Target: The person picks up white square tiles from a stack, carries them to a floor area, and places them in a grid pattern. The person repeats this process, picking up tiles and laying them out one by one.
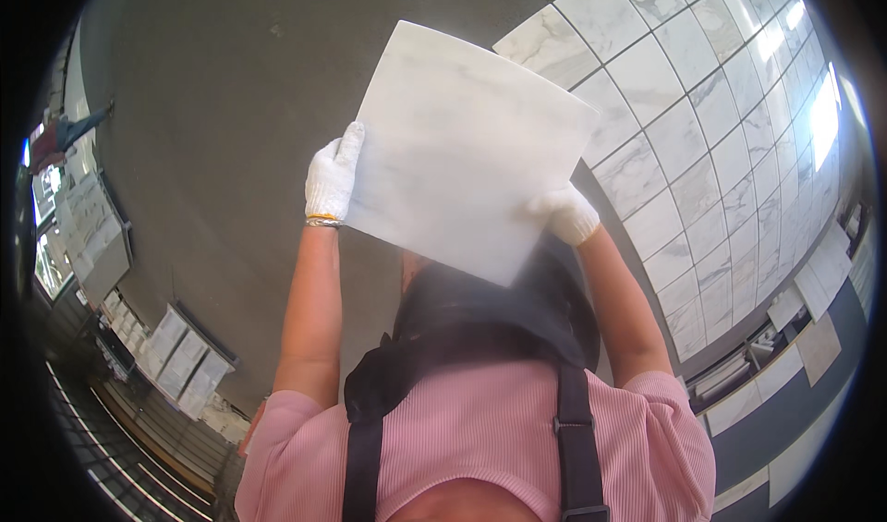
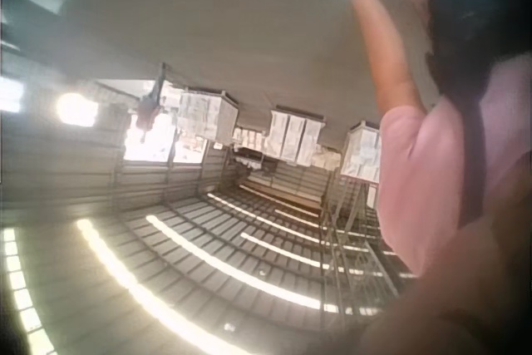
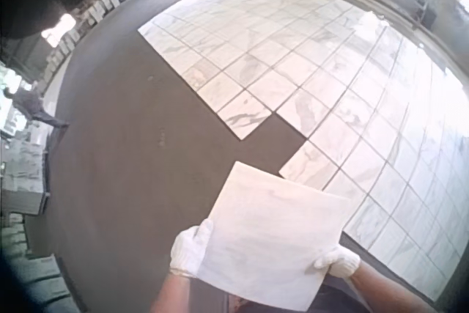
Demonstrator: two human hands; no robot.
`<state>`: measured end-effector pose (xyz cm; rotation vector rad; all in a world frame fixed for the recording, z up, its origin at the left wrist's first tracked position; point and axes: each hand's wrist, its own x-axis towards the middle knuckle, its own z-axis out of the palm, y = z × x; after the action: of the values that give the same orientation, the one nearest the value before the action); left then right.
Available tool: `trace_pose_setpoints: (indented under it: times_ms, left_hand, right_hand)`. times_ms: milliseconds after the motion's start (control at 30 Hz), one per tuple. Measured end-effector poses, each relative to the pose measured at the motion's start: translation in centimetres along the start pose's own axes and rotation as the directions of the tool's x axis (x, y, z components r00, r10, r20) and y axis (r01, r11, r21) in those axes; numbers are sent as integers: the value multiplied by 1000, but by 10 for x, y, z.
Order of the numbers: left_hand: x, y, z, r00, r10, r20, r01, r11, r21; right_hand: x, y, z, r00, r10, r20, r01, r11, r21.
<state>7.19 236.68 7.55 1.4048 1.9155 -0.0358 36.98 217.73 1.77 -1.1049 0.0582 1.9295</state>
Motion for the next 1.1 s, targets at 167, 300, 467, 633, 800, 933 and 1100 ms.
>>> trace_pose_setpoints:
  times_ms: [167,300,467,633,800,933,1100]
  left_hand:
    - [89,59,-19,989,-53,135,25,979,203]
    - [162,97,-10,983,38,178,-70,981,180]
    - [251,132,1,864,93,495,-49,994,-101]
    - [329,151,-10,745,-66,664,156,985,-76]
    - [375,141,45,765,52,642,472,633,-613]
    - [373,136,106,635,5,773,636,564,-526]
    - [426,128,135,620,21,784,543,710,-448]
  right_hand:
    - [41,-18,14,997,-41,-72,50,990,129]
    - [84,-51,11,995,-71,-72,84,977,198]
    - [116,-83,19,976,-138,-169,190,920,343]
    - [149,-113,32,973,-72,-221,182,829,529]
    - [206,-98,46,928,-39,-370,279,731,622]
    - [286,-74,43,822,-26,-569,406,728,552]
    - [413,-57,33,726,33,-687,542,587,601]
